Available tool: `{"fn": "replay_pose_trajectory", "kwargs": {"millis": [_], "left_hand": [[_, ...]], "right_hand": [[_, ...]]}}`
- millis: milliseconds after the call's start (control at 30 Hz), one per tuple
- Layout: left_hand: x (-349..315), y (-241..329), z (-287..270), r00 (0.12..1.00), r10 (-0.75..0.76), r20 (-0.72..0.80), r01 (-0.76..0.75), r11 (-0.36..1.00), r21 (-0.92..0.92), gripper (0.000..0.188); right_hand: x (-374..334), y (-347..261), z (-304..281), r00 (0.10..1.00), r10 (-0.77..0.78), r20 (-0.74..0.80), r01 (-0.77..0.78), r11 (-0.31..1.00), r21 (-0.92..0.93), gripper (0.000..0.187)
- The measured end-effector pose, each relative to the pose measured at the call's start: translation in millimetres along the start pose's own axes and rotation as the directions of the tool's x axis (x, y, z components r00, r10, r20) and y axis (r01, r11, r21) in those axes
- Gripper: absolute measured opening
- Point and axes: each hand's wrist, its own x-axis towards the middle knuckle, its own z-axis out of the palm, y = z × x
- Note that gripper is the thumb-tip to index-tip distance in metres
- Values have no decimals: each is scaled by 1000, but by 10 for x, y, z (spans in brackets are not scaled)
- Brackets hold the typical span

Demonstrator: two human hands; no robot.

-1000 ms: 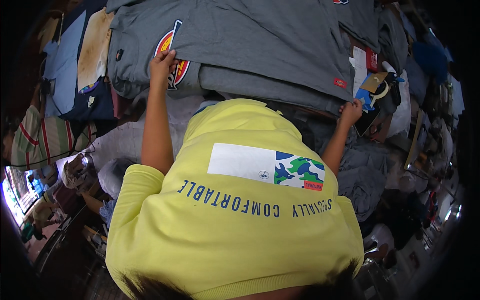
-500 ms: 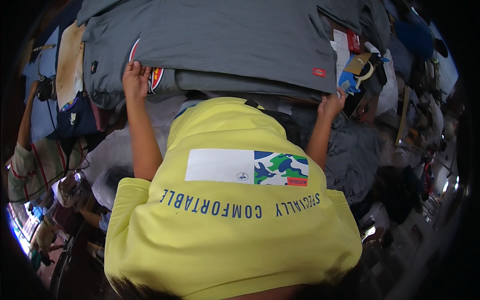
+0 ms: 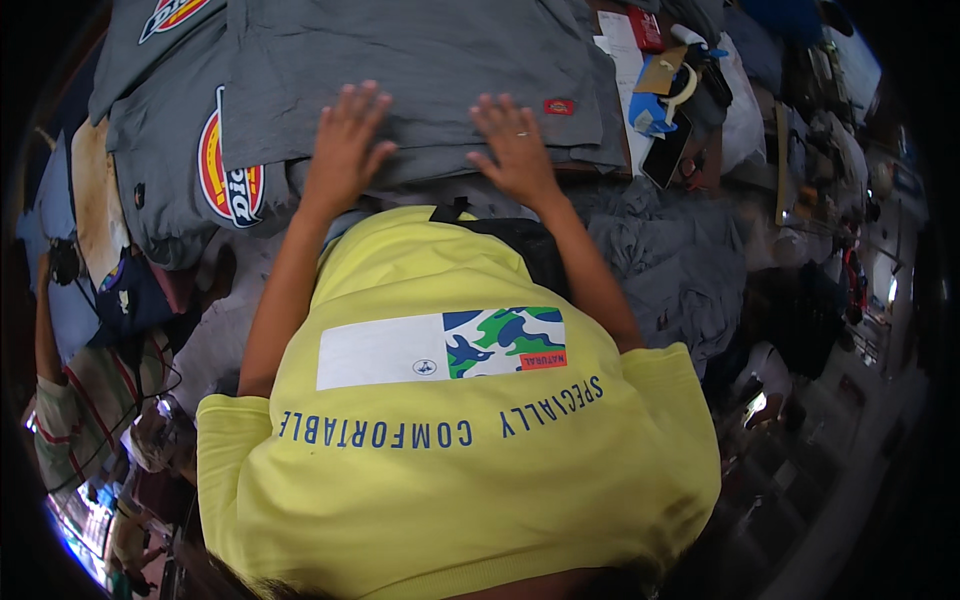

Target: The person folds several t-shirts, smoothing each garment and trimming loose threads using shears before stacking them on a table.

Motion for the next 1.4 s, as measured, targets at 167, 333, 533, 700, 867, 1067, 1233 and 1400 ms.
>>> {"fn": "replay_pose_trajectory", "kwargs": {"millis": [167, 333, 533, 700, 867, 1067, 1233, 1400], "left_hand": [[-91, 83, 283, 951, 115, 287, -174, 966, 189, 58], [-72, 100, 280, 958, 122, 258, -175, 965, 196, 58], [-76, 120, 284, 959, 106, 264, -163, 965, 205, 57], [-82, 119, 304, 960, 107, 258, -164, 963, 214, 56], [-82, 118, 313, 960, 102, 260, -163, 960, 229, 55], [-77, 122, 336, 963, 95, 253, -161, 953, 255, 54], [-79, 124, 347, 965, 90, 247, -156, 952, 262, 54], [-83, 53, 269, 977, 77, 197, -116, 974, 193, 51]], "right_hand": [[-125, 79, 134, 995, 23, 92, -19, 999, -45, 63], [-499, 379, 119, 965, 258, -40, -262, 949, -178, 67], [-933, 565, 225, 882, 418, -215, -451, 883, -132, 63], [-980, 590, 251, 849, 401, -344, -414, 909, 37, 54], [-950, 583, 176, 874, 404, -270, -444, 890, -107, 43], [-991, 653, 279, 862, 350, -366, -389, 920, -37, 32], [-999, 706, 324, 851, 271, -451, -318, 947, -31, 32], [-935, 753, 311, 790, 299, -535, -269, 954, 135, 44]]}}
